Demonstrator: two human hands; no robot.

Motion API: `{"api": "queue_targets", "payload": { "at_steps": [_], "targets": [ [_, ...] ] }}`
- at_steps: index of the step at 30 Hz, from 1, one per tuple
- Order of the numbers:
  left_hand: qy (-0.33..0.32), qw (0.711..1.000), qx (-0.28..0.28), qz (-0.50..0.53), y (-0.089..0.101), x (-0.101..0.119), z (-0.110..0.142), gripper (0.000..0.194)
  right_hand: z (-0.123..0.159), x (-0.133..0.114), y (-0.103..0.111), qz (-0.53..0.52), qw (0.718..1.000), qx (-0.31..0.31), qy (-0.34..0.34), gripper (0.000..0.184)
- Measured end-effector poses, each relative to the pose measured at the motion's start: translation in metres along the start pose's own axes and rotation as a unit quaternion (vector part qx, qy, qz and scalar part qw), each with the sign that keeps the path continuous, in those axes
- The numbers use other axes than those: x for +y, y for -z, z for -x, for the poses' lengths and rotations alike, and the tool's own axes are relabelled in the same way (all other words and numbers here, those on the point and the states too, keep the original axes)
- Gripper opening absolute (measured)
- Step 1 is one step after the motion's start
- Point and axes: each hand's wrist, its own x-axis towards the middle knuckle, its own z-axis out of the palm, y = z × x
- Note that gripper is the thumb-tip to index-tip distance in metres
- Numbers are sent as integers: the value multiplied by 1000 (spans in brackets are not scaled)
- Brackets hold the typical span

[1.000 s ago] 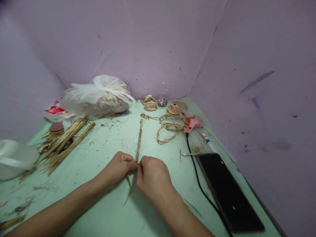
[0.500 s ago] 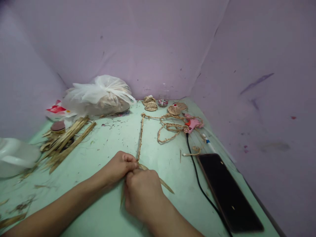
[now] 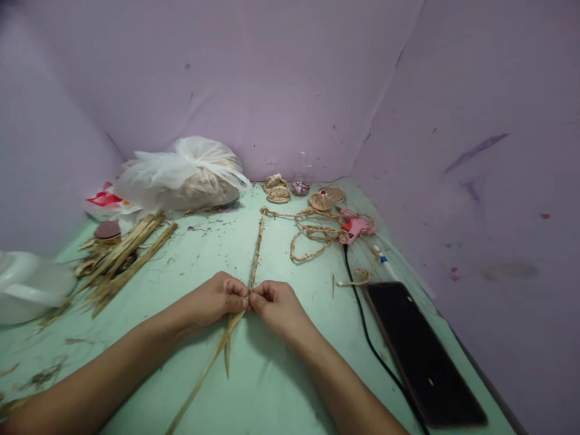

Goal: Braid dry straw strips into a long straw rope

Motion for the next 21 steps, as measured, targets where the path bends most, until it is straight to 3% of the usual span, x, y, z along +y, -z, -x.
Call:
{"api": "queue_targets", "payload": {
  "at_steps": [8, 15, 21],
  "targets": [
    [1, 984, 54, -172, 9, 5, 5, 18, -2, -2, 3, -29, 1000, 6, 0, 16],
    [-7, 986, -4, -167, 30, 11, 12, 15, 1, -2, -2, -76, 997, 10, -11, 18],
    [32, 990, 12, -136, 20, 12, 11, 15, -2, 1, -4, -86, 996, 9, -7, 18]
  ]
}}
